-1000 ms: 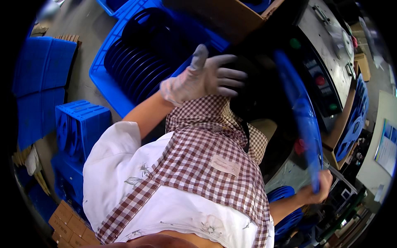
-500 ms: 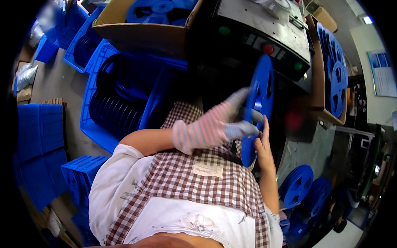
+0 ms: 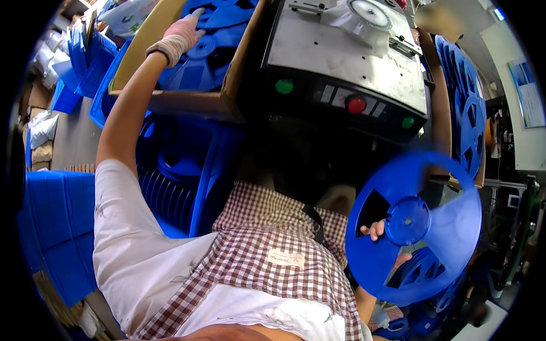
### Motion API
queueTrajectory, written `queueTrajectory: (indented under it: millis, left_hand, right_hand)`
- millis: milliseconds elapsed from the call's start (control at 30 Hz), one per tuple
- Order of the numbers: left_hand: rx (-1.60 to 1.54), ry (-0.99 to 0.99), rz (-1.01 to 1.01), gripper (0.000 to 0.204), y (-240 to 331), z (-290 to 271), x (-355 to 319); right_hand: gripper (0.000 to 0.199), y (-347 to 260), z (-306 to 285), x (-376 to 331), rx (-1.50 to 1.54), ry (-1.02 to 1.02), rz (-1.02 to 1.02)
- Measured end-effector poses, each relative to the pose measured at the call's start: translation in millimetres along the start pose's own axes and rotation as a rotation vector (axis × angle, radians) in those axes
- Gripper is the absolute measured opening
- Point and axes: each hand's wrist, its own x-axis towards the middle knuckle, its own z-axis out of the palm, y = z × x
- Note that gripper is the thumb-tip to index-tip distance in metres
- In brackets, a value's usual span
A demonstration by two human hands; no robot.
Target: The person repeatedly picks up blue plastic fan blades from a blue crate, places them onto a machine, and then removes them to place them into a cardboard box. This cycle is performed continuously throughout the clip.
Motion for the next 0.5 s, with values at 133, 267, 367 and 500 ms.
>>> queueTrajectory:
  millis: [133, 267, 367, 500]
  left_hand:
    - [0.22, -0.258, 0.009, 0.072, -27.4, 41.8, 44.7]
    - [-0.204, -0.275, -0.299, 0.069, -25.0, 79.4, 99.2]
    - [-0.242, -0.224, -0.437, 0.079, -14.6, 91.8, 136.7]
    - [-0.202, -0.237, -0.592, 0.087, 20.7, 89.4, 138.4]
  right_hand:
    - [0.057, -28.5, 23.0, -0.3, 0.053, 0.284, 0.013]
    - [0.055, -43.5, 50.2, -0.7, -0.006, 0.447, -0.041]
    - [0.054, -46.6, 32.4, 10.8, -0.012, 0.356, -0.035]
    - [0.053, -56.8, 45.1, 16.9, -0.14, 0.408, -0.07]
